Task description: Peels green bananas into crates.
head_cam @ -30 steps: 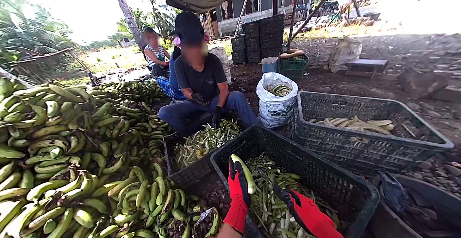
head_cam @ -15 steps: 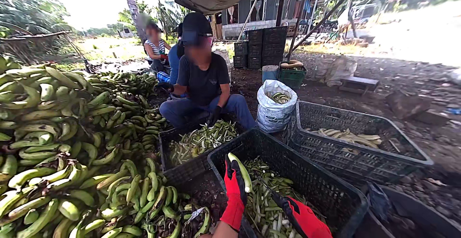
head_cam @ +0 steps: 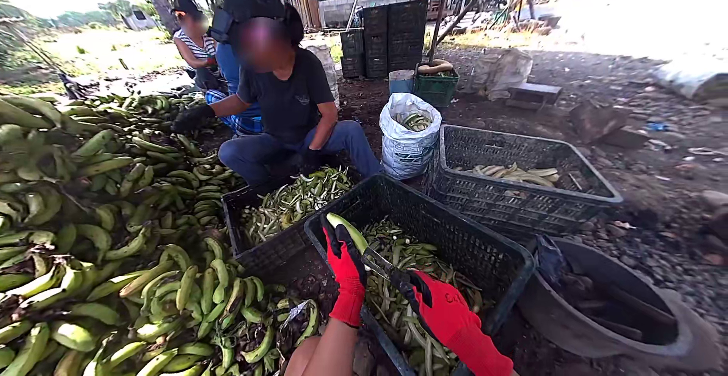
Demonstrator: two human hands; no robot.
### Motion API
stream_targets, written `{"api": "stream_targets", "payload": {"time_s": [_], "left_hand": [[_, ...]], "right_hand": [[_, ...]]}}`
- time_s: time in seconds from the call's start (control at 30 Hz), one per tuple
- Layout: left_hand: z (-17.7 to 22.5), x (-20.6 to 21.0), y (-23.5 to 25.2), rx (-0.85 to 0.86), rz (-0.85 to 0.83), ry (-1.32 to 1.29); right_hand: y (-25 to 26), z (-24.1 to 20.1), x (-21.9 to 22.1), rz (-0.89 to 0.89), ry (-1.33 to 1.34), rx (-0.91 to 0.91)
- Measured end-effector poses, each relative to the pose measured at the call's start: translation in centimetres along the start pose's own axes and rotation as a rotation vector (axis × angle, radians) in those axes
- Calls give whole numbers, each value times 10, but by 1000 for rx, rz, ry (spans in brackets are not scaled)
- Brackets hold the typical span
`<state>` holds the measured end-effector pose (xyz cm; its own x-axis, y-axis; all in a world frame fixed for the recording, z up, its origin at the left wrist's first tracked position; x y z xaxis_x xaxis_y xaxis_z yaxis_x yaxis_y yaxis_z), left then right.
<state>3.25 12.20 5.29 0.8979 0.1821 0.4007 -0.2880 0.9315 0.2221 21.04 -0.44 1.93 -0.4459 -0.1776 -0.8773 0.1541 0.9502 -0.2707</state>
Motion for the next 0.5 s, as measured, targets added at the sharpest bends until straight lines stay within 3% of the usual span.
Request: {"api": "stream_targets", "payload": {"time_s": [0.2,0.33,0.43,0.5], "left_hand": [[-8,12,-8,-75,-87,-100],[-31,38,-25,-257,-412,-204],[-41,49,-41,-312,-664,-134],[-46,52,-44,-387,-757,-142]], "right_hand": [[-1,-1,-8,4,-161,41],[13,15,-27,60,-153,92],[20,27,-44,97,-139,108],[23,33,-48,112,-138,105]]}}
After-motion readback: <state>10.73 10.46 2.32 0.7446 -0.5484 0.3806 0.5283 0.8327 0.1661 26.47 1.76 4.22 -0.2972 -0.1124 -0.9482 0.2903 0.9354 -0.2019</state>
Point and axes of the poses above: each hand's wrist, its own y-axis towards the middle knuckle, its own x-axis out of the palm, z = x × y, the point moved 10 cm from there along y, towards the middle knuckle, and after that the axes turned 9 degrees about -y, right-handed, at the moved point
